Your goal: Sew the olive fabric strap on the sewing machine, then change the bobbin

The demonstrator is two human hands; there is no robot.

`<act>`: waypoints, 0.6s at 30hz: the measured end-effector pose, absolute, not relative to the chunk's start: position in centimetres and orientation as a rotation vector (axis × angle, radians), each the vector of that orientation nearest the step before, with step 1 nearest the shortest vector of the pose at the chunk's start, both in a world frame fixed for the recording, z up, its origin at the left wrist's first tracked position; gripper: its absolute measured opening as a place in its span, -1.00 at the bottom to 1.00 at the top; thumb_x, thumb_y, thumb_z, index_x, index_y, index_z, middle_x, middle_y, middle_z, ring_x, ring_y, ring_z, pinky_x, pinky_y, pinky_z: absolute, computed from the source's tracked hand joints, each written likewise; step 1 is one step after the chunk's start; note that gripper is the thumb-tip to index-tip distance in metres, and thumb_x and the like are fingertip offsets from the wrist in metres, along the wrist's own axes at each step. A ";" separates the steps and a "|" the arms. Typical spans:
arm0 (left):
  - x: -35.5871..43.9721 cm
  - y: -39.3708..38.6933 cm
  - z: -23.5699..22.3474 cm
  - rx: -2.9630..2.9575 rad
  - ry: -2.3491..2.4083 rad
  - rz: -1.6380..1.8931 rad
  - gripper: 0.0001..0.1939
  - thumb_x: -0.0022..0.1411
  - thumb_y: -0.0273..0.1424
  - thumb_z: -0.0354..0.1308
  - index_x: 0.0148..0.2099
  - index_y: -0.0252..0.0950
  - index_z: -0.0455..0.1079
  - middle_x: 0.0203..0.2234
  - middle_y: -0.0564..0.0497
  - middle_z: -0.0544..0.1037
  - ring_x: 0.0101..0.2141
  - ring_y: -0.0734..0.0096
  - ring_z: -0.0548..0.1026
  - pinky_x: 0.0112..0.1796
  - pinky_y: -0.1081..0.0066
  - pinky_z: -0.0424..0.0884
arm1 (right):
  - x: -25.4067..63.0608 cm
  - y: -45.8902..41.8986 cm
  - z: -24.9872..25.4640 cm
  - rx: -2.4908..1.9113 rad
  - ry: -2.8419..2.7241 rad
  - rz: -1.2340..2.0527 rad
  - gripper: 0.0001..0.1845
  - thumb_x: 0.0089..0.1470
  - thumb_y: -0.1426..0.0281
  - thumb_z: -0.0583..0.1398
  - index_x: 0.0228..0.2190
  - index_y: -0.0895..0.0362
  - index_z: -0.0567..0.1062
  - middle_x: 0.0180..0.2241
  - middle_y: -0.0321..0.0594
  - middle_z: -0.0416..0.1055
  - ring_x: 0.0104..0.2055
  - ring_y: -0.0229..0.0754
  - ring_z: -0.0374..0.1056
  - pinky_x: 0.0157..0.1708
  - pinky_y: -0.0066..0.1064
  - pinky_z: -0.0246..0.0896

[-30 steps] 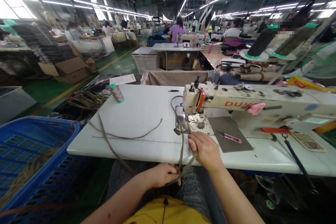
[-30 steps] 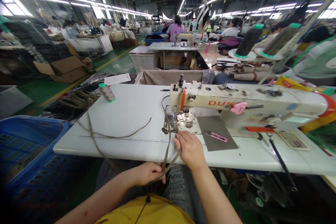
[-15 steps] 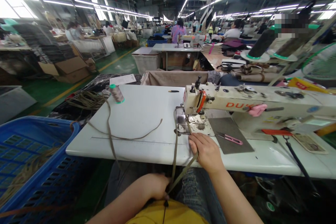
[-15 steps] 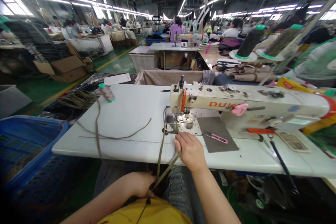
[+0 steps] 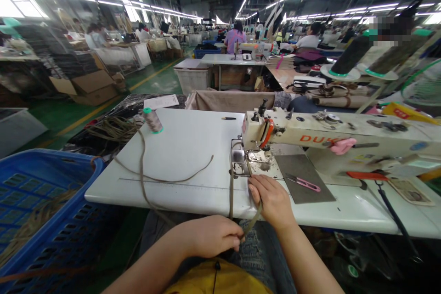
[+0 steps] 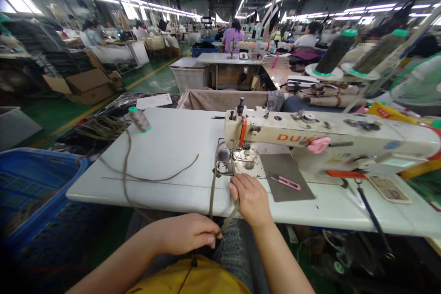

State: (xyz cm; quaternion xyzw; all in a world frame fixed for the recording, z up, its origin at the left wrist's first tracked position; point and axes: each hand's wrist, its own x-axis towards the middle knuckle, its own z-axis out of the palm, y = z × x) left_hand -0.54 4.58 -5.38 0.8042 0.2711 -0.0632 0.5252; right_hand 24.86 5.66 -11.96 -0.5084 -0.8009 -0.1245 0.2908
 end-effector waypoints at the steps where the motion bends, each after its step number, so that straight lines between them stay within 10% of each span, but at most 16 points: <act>1: -0.4 4.5 -4.9 1.921 0.638 -0.130 -0.68 0.46 -0.23 0.04 0.01 -0.19 0.59 -0.04 -0.06 0.69 -0.03 0.14 0.60 0.03 0.28 0.45 | 24.9 5.7 -11.9 -1.353 -2.136 -0.332 -0.65 0.51 0.28 0.10 -0.03 0.12 0.67 -0.01 -0.10 0.67 0.04 0.00 0.56 0.15 -0.12 0.41; 13: -1.2 11.6 -2.9 1.873 0.820 0.326 -0.71 0.41 -0.31 0.12 -0.03 -0.27 0.64 -0.21 -0.01 0.71 -0.16 0.30 0.64 -0.07 0.42 0.49 | 25.0 5.6 -12.0 -1.334 -2.145 -0.334 -0.62 0.52 0.28 0.08 -0.03 0.12 0.69 0.00 -0.08 0.67 0.04 0.00 0.57 0.13 -0.13 0.44; 18: -0.4 19.7 -5.4 2.164 1.251 0.489 -0.66 0.35 -0.52 0.11 0.08 -0.30 0.60 0.04 -0.10 0.67 0.04 0.23 0.61 0.13 0.31 0.49 | 24.9 5.5 -11.8 -1.324 -2.126 -0.360 -0.61 0.53 0.26 0.08 -0.06 0.14 0.68 -0.02 -0.11 0.68 0.02 -0.01 0.57 0.10 -0.15 0.44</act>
